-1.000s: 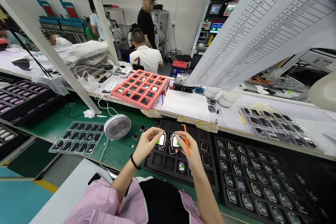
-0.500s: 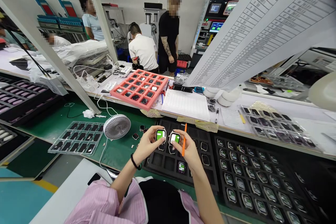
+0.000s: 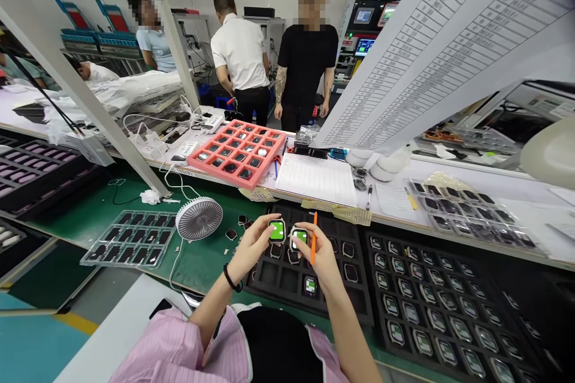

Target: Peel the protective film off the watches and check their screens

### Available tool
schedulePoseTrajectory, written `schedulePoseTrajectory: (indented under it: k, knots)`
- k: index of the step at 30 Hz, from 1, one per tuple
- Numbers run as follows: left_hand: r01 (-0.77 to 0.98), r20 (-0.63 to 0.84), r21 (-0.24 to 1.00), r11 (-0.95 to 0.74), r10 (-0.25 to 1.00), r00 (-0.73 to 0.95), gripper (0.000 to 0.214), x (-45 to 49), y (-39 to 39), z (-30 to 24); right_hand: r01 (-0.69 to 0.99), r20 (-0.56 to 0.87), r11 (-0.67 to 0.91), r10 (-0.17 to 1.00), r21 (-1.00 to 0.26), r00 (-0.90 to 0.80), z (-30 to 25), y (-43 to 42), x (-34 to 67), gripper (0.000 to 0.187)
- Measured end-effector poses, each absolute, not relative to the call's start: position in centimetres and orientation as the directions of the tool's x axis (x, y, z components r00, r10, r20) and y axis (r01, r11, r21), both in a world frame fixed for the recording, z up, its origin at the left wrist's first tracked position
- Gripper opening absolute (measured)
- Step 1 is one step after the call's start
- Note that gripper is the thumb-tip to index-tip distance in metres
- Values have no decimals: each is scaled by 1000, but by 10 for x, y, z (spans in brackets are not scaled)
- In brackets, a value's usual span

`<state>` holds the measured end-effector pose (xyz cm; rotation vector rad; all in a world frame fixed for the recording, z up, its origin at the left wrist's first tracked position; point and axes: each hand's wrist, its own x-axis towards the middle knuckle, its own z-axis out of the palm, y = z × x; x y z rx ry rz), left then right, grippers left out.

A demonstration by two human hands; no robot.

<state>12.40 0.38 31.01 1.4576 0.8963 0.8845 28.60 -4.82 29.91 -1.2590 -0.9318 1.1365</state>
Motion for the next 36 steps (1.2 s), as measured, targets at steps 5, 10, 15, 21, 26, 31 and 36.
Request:
schedulePoseTrajectory:
  k: [5,10,15,21,26,31,36]
  knots:
    - [53,62,994,-92,907,416,37,125,4,309,-63,27,38,984,-997,174,295,-47,289,43]
    - [69,63,993,-100,907,417,40,127,4,309,-139,-28,-6,987,-990,156,297,-50,289,35]
    - [55,25,997,-52,916,400,37,127,3,316,-152,-50,-27,987,-988,151,298,-52,291,34]
    - [54,29,997,-56,909,415,38,128,2,318,-164,-40,-14,986,-986,162,293,-50,292,34]
    - [39,18,999,-38,907,421,40,128,2,315,-143,6,29,987,-989,163,287,-48,291,46]
    - [20,75,995,-94,891,448,46,125,4,310,-165,-18,13,982,-986,189,288,-49,291,39]
    - [154,171,945,-288,838,517,51,125,3,306,-179,-73,-40,980,-983,184,288,-50,292,38]
